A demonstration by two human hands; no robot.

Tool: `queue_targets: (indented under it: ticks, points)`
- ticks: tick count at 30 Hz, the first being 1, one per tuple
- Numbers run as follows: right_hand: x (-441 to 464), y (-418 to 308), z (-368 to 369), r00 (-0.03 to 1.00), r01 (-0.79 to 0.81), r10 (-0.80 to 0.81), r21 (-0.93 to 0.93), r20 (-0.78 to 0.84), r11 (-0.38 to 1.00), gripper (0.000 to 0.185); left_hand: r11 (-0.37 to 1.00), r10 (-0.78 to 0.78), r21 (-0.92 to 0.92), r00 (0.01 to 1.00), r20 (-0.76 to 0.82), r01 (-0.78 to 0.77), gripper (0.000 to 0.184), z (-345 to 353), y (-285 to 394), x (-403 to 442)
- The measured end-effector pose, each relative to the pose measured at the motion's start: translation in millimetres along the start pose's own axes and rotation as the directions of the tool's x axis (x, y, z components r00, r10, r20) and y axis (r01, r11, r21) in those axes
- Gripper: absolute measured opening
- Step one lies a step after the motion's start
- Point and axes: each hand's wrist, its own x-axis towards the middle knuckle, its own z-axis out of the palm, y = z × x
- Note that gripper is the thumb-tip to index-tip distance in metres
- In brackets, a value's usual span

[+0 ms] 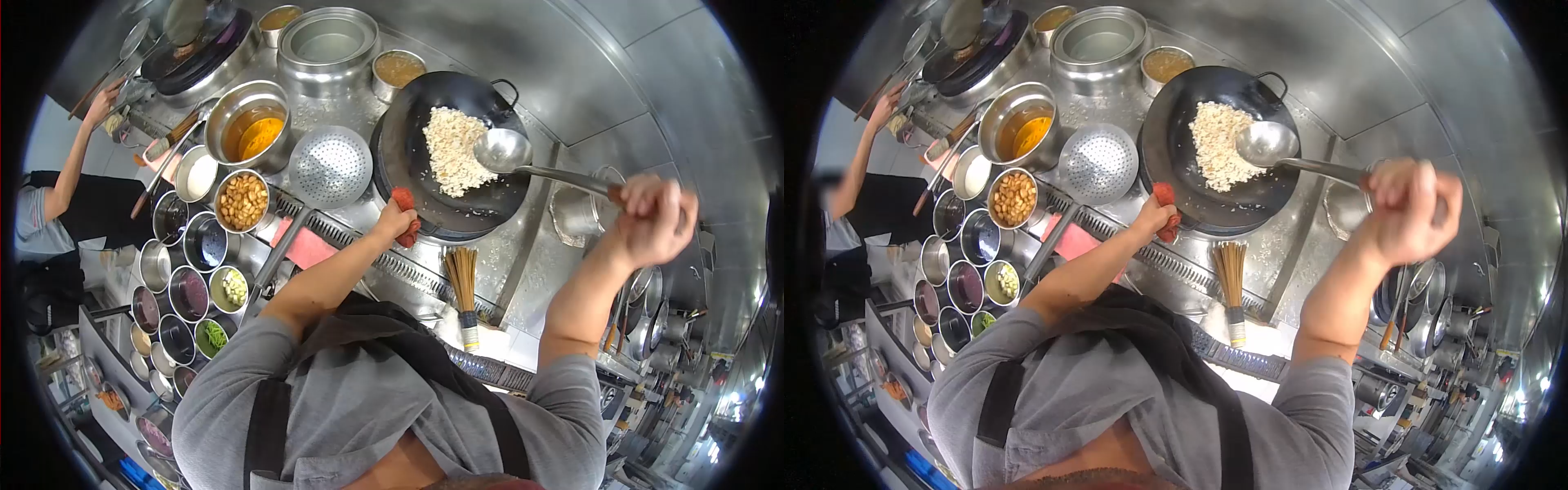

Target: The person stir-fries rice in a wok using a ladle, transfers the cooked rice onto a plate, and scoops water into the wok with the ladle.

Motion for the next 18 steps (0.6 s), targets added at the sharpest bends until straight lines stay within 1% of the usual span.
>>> queue_targets:
  ticks: [1, 2, 3, 4, 5, 6, 7, 8, 9, 11, 12, 13, 15, 16, 17, 18]
  points:
    - [-3, 0, -2, 0.997, 0.026, -0.031, 0.07, 0.074, 0.997, 0.019, 1.0, -0.01, -0.001, 1.0, -0.008, 0.01, 0.039, 4, -2, 0]
    - [-17, 27, -15, 0.996, -0.026, 0.028, -0.03, 0.079, 0.999, 0.018, 0.995, 0.093, -0.016, 0.991, -0.095, -0.095, 0.029, 9, -4, 0]
    - [-41, 74, -16, 0.999, -0.01, 0.015, -0.156, 0.03, 0.988, 0.017, 0.98, 0.194, -0.019, 0.965, -0.177, -0.2, 0.023, 11, -6, 0]
    - [-68, 105, -7, 0.991, -0.113, 0.115, 0.028, -0.073, 0.993, 0.019, 0.984, 0.175, 0.01, 0.972, -0.158, -0.176, 0.024, 9, -11, 5]
    - [-72, 114, -2, 0.993, -0.093, 0.094, 0.012, -0.067, 0.996, 0.02, 0.986, 0.168, 0.01, 0.974, -0.154, -0.169, 0.024, 11, -5, 2]
    - [-67, 123, -1, 0.999, -0.047, 0.047, -0.013, -0.011, 0.999, 0.019, 0.989, 0.141, -0.029, 0.984, -0.112, -0.145, 0.024, 8, 11, -6]
    - [-57, 119, 5, 0.997, -0.079, 0.079, -0.086, -0.01, 0.993, 0.019, 0.992, 0.104, -0.065, 0.993, -0.062, -0.108, 0.024, 7, 12, -14]
    - [-46, 109, 10, 0.995, -0.094, 0.091, -0.07, -0.045, 0.993, 0.018, 0.987, 0.148, -0.053, 0.988, -0.045, -0.15, 0.025, 5, 1, -4]
    - [-31, 100, 17, 0.992, -0.106, 0.102, -0.052, -0.072, 0.993, 0.018, 0.986, 0.155, -0.055, 0.987, -0.044, -0.158, 0.025, 6, 8, -3]
    - [-15, 63, 28, 0.998, -0.048, 0.043, -0.106, -0.051, 0.993, 0.018, 0.994, 0.083, -0.063, 0.996, -0.03, -0.084, 0.027, 6, 17, -16]
    - [-11, 53, 24, 0.998, 0.022, -0.022, -0.008, 0.055, 1.0, 0.018, 0.995, 0.073, -0.063, 0.997, -0.031, -0.075, 0.027, 7, 20, -20]
    - [-11, 43, 22, 0.987, 0.019, -0.034, 0.096, 0.155, 0.995, 0.018, 0.993, 0.08, -0.081, 0.995, -0.052, -0.084, 0.029, 9, 25, -24]
    - [-28, 57, 15, 0.972, 0.015, -0.054, 0.169, 0.229, 0.985, 0.013, 0.991, 0.084, -0.1, 0.994, -0.074, -0.091, 0.03, 9, 20, -21]
    - [-54, 77, 22, 0.991, 0.01, -0.007, -0.022, 0.136, 1.0, 0.009, 0.99, 0.103, -0.085, 0.992, -0.076, -0.109, 0.03, 8, 7, -11]
    - [-79, 106, 13, 0.974, -0.093, 0.081, 0.049, 0.214, 0.994, 0.007, 0.99, 0.122, -0.067, 0.989, -0.078, -0.128, 0.029, 7, -1, -6]
    - [-92, 105, 9, 0.971, -0.091, 0.104, -0.071, 0.215, 0.993, 0.013, 0.99, 0.121, -0.067, 0.99, -0.077, -0.126, 0.029, 8, 5, -8]
